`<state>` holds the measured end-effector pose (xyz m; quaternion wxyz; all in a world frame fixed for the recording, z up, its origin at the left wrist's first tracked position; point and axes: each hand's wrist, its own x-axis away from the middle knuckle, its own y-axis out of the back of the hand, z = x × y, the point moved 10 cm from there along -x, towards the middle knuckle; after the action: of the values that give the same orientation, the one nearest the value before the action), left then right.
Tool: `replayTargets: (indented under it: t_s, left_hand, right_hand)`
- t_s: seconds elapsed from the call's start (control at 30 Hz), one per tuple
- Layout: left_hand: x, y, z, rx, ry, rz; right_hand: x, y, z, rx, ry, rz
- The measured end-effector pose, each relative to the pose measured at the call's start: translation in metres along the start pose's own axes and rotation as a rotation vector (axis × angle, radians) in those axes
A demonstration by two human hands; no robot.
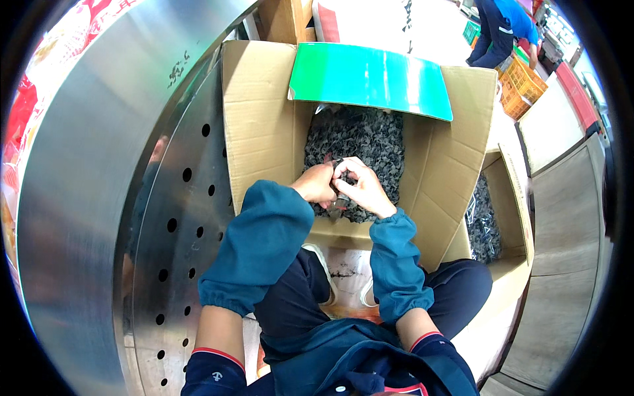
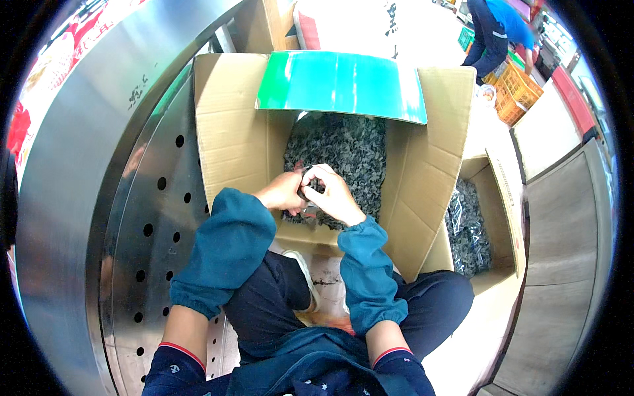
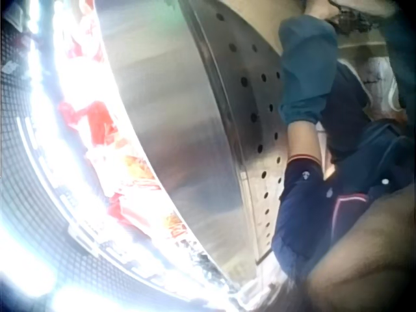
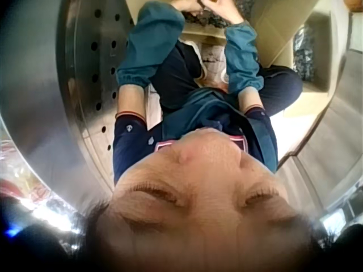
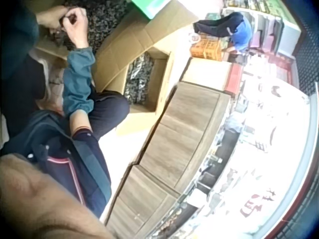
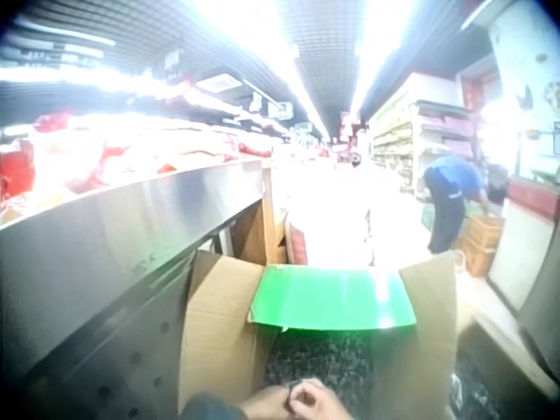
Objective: The person scoops small dark items from a large cardboard box into a clear plastic bag, then ties the bag closed and places it into a second box. The person repeats this scooping, tying, and placing process multiple times.
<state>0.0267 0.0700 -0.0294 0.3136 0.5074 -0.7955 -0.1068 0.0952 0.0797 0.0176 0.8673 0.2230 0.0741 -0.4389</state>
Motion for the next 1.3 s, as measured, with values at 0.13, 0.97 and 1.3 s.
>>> replayTargets:
  t_s: [0.13, 0.97, 1.3]
  left_hand:
    - [-0.001, 0.008, 0.008, -0.067, 0.03, -0.043]
    - [-0.003, 0.008, 0.014, -0.211, 0.031, -0.027]
    - [0.003, 0.009, 0.005, -0.21, 0.033, -0.04]
  right_hand:
    - [0.005, -0.002, -0.013, 0.074, -0.052, 0.033]
    - [0.117, 0.004, -0.171, 0.776, -0.719, -0.245]
    - [0.12, 0.011, -0.17, 0.765, -0.59, -0.29]
